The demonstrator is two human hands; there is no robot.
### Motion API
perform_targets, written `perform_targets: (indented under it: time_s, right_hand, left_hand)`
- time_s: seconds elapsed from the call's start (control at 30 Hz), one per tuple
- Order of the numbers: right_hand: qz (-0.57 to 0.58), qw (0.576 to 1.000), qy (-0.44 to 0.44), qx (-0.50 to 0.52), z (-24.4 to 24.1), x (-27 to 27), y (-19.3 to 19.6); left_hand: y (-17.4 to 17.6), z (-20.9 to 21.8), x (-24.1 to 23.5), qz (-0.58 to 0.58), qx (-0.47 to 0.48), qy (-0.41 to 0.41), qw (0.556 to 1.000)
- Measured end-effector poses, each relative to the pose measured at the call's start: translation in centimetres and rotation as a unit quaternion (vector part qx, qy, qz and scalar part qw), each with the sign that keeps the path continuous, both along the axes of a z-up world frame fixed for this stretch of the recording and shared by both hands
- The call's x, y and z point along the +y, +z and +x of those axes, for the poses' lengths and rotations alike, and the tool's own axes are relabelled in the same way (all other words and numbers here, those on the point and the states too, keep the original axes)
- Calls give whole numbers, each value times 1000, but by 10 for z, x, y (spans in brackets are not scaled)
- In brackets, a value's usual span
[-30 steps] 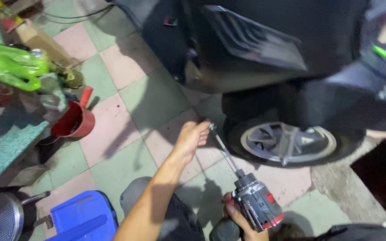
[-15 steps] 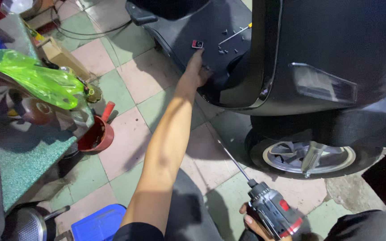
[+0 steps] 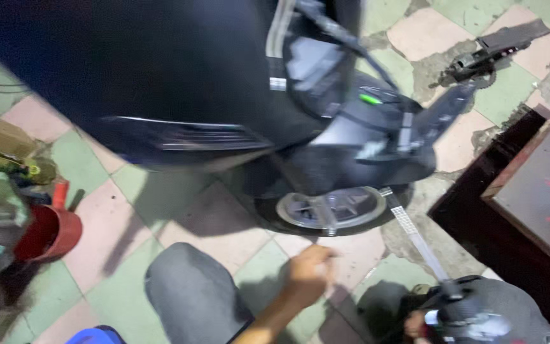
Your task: The person uses a power drill to remove screws from the front fairing and seat of a scooter. They disconnect wiring harnesses, remove the front panel, and use a utility knife to cut zip ties on the wiring. The person then removes the seat to access the under-seat compartment.
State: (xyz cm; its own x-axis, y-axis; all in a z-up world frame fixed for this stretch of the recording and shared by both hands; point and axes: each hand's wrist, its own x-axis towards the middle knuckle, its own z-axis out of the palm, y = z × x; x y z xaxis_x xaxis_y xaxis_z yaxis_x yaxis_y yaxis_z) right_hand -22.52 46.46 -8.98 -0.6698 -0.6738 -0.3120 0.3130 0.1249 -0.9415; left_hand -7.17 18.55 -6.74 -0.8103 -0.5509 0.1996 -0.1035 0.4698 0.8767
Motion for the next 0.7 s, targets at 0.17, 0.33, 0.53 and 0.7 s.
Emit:
perform_targets:
  time_s: [0.17, 0.33, 0.53, 0.7]
  right_hand:
    - [-57, 997, 18, 51, -149, 86, -18]
    - [-9, 996, 71, 62, -246, 67, 73]
    - [-63, 987, 109, -102, -307, 8, 144]
    - [-137, 966, 172, -134, -325, -21, 150]
  left_hand:
    - [2, -247, 62, -369, 38, -78, 925]
    - [-23, -365, 61, -523, -370, -66, 765]
    - [19, -306, 101, -320, -376, 32, 869]
    - [32, -200, 151, -273, -375, 96, 881]
